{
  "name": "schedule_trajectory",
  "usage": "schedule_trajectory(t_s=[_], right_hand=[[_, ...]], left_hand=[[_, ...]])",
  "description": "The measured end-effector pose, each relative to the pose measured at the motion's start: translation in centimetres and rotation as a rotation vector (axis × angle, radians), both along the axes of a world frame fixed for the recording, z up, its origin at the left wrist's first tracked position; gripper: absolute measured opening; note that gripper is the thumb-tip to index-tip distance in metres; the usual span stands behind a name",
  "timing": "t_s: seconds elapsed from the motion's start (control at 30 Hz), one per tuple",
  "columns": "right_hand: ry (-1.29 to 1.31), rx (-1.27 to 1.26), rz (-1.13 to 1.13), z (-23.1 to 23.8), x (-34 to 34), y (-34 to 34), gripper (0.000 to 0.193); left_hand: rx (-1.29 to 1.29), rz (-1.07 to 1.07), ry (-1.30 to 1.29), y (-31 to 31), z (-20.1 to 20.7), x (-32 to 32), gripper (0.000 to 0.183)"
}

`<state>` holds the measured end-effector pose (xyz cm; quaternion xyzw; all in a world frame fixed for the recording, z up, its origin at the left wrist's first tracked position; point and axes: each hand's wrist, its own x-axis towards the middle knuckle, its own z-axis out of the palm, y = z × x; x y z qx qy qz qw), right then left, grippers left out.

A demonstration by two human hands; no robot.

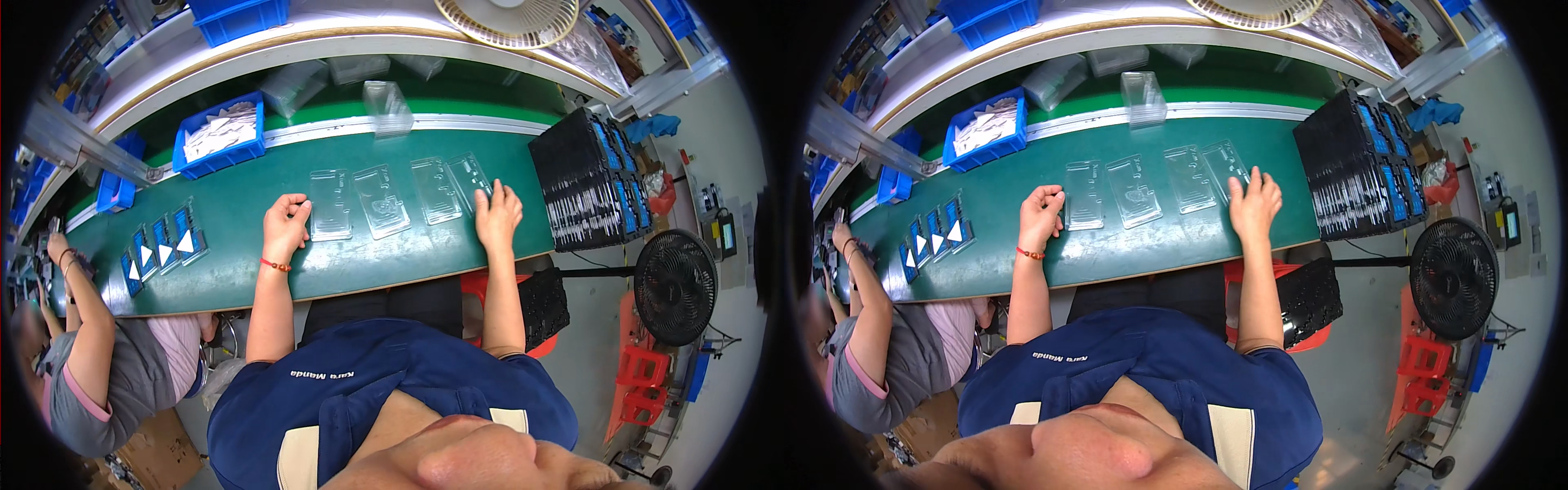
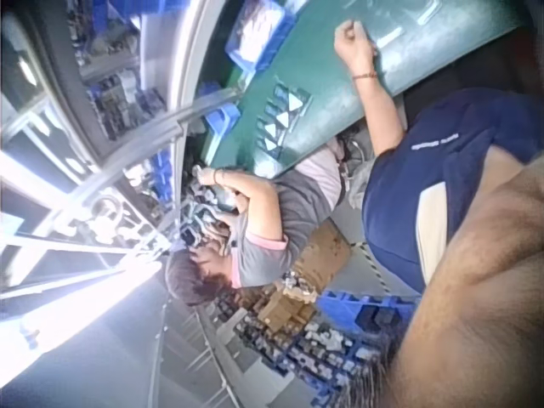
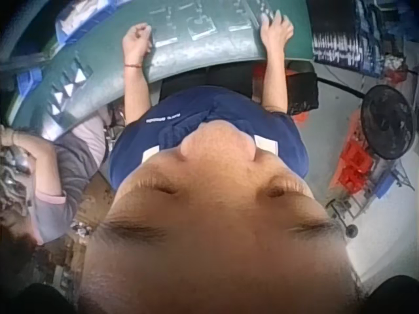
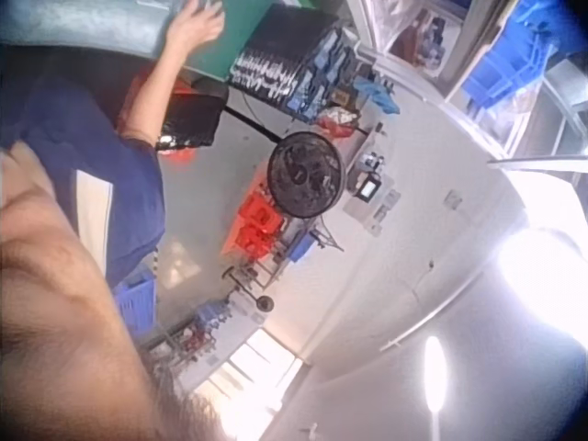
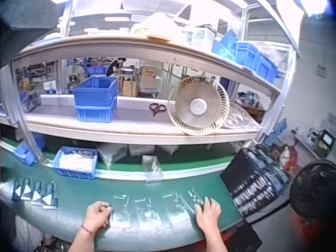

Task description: The recorder is assembling components by placing small items into plastic trays.

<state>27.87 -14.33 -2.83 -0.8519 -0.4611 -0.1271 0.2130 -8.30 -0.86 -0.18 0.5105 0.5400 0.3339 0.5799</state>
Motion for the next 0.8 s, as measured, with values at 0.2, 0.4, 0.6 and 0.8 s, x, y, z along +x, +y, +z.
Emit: schedule_trajectory(t_s=[0.2,0.4,0.6,0.8], right_hand=[[0.089,0.051,0.023,1.4,-5.3,0.2,0.063],[-0.019,0.205,0.109,5.7,-3.3,-1.5,0.058],[-0.425,0.481,-0.122,18.9,12.2,-7.4,0.021],[-0.034,0.032,-0.229,19.9,28.4,-9.5,0.032]], left_hand=[[0.145,0.05,0.129,-0.5,0.2,1.5,0.029],[0.521,0.114,0.155,0.6,-4.3,-1.0,0.03],[0.449,0.08,0.162,0.8,-4.4,-0.6,0.029],[0.372,0.106,0.065,0.5,-3.3,0.0,0.028]])
